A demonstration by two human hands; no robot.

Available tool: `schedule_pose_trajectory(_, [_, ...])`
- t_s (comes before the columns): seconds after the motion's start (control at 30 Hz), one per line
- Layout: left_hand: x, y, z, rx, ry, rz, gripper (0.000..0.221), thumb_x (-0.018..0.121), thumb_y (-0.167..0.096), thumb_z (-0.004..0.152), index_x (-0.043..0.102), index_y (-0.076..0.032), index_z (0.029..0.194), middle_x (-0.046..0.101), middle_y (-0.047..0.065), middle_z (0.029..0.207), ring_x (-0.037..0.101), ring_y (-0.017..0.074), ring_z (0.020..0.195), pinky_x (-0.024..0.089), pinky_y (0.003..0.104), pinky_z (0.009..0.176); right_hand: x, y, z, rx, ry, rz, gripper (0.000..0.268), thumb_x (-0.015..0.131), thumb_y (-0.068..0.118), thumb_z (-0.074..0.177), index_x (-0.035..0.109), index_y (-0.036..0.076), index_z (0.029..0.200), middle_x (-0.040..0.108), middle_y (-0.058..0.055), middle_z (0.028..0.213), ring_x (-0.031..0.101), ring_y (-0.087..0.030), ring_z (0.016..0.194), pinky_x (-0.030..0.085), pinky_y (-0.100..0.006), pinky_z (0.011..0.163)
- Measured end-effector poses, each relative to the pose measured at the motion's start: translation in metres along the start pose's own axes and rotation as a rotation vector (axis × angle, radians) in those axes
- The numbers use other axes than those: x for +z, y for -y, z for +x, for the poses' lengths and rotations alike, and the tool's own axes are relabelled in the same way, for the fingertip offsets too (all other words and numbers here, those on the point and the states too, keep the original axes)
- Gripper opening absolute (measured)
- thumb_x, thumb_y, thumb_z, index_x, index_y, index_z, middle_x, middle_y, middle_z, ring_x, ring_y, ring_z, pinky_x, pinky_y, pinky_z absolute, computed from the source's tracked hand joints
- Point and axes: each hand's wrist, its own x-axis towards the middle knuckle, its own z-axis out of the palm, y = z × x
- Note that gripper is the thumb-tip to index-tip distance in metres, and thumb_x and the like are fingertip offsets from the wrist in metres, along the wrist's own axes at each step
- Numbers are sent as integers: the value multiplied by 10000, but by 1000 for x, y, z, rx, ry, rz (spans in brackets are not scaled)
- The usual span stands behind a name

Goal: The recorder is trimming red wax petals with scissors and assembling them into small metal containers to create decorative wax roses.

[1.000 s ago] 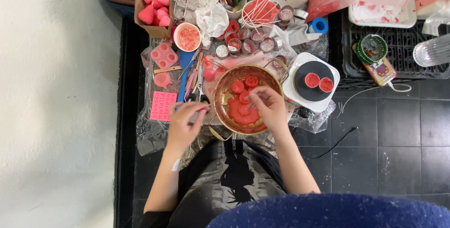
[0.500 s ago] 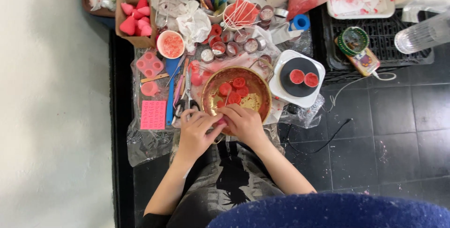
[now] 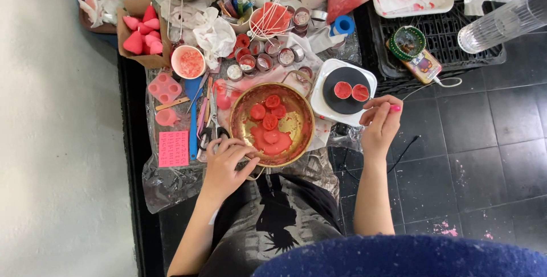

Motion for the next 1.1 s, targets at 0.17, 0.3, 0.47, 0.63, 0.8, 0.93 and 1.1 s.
schedule_pose_trajectory(0.17, [4, 1, 1, 5, 13, 20, 169, 809, -273, 828, 758, -127, 897, 716, 6, 908, 634, 187, 1010, 354, 443, 1046, 4, -2, 7, 14, 40, -49, 188, 377, 117, 1181, 519, 18, 1109, 643, -71, 872, 527, -60, 608, 417, -216, 557])
schedule_pose_trajectory(0.3, [6, -1, 3, -22, 21, 23, 139, 804, -260, 834, 760, -140, 888, 718, -4, 887, 636, 176, 993, 331, 478, 1062, 8, -6, 10, -61, 86, -176, 190, 395, 87, 1165, 543, 8, 1078, 675, -70, 859, 525, -57, 584, 419, -213, 544])
schedule_pose_trajectory(0.47, [9, -1, 2, -24, 16, 33, 117, 792, -252, 843, 755, -149, 886, 729, -21, 885, 640, 169, 998, 313, 496, 1078, 11, 8, 11, -32, 109, -208, 184, 401, 73, 1148, 552, -4, 1076, 694, -82, 879, 523, -52, 563, 402, -212, 522])
schedule_pose_trajectory(0.63, [8, -2, 3, -26, 15, 31, 113, 787, -248, 848, 754, -148, 887, 726, -20, 882, 640, 170, 999, 310, 496, 1083, 8, 8, 12, -38, 110, -183, 182, 399, 65, 1149, 555, -10, 1093, 695, -83, 893, 523, -52, 577, 403, -213, 531])
schedule_pose_trajectory(0.8, [8, -1, 1, -29, 14, 20, 104, 786, -246, 854, 755, -152, 886, 724, -22, 881, 641, 167, 993, 310, 497, 1086, -8, -1, 15, -90, -19, -189, 206, 394, 94, 1186, 544, -4, 1083, 684, -81, 865, 540, -51, 602, 405, -208, 545])
schedule_pose_trajectory(0.93, [9, 0, 1, -25, 18, 21, 103, 786, -247, 849, 757, -154, 884, 728, -29, 885, 645, 164, 994, 312, 497, 1077, -12, 6, 16, -87, -26, -253, 211, 404, 103, 1184, 550, -7, 1076, 687, -88, 848, 533, -56, 588, 389, -206, 524])
schedule_pose_trajectory(1.1, [6, 1, 0, -33, 5, -69, 101, 775, -224, 870, 752, -150, 935, 740, -20, 916, 657, 165, 1001, 335, 440, 1068, -8, 13, 7, -90, -51, -128, 207, 389, 99, 1187, 542, -4, 1094, 692, -80, 870, 554, -63, 626, 416, -213, 574])
